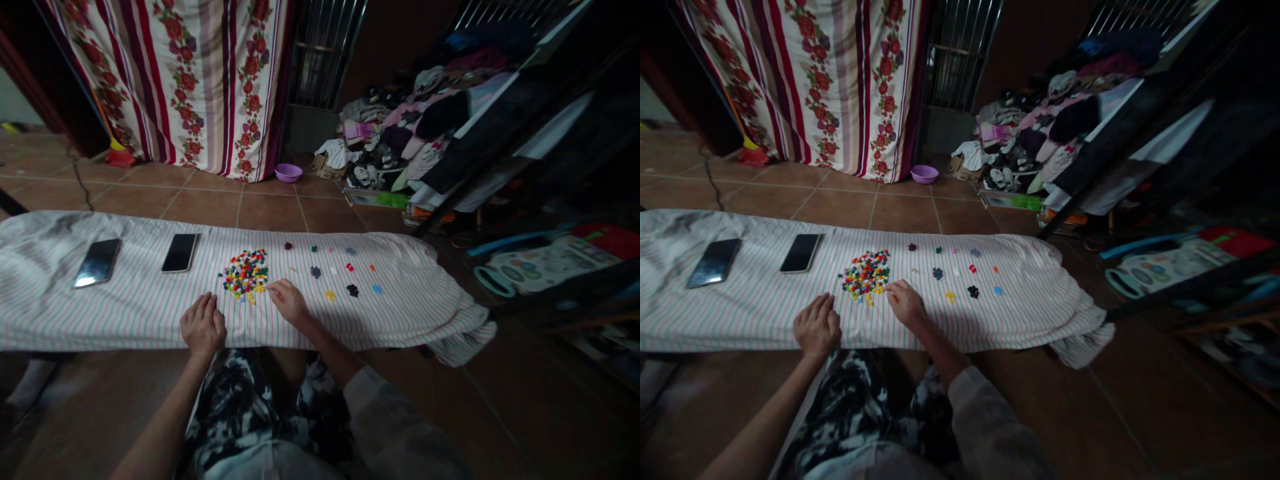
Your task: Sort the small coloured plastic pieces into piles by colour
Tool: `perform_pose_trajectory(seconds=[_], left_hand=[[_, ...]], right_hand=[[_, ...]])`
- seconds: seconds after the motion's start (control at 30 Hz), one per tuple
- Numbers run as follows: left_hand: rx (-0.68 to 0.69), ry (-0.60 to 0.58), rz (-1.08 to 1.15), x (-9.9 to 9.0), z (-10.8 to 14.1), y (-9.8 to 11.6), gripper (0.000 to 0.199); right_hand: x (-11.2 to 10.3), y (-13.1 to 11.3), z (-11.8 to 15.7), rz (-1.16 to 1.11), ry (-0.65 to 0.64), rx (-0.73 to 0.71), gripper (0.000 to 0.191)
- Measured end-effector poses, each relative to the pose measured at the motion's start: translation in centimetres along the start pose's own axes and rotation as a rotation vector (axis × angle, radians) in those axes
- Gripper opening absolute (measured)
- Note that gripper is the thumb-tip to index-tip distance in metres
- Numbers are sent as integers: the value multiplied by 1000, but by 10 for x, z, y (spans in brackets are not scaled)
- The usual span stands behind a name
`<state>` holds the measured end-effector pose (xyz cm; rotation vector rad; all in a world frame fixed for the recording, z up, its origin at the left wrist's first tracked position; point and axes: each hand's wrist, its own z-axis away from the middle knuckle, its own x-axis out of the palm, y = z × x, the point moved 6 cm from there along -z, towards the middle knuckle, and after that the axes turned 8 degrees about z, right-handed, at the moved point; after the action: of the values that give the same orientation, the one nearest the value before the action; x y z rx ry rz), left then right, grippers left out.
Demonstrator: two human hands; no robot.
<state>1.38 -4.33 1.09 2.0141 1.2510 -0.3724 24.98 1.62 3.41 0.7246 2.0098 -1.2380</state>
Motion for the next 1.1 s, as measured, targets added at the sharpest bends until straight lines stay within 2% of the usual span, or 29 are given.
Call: perform_pose_trajectory(seconds=[0.23,0.43,0.6,0.87,1.1], left_hand=[[78,43,-65,-3,-1,7,32],[30,26,-26,-2,0,4,34],[16,20,-15,-2,-1,5,34],[-12,-8,-30,-1,-1,3,37],[9,-39,-106,-5,-3,8,37]], right_hand=[[17,-9,-11,128,-37,84,29],[24,-10,-8,228,-56,144,26],[24,-16,-5,275,-73,127,29],[19,-24,-6,348,-189,172,24],[13,-25,-4,256,-136,147,18]])
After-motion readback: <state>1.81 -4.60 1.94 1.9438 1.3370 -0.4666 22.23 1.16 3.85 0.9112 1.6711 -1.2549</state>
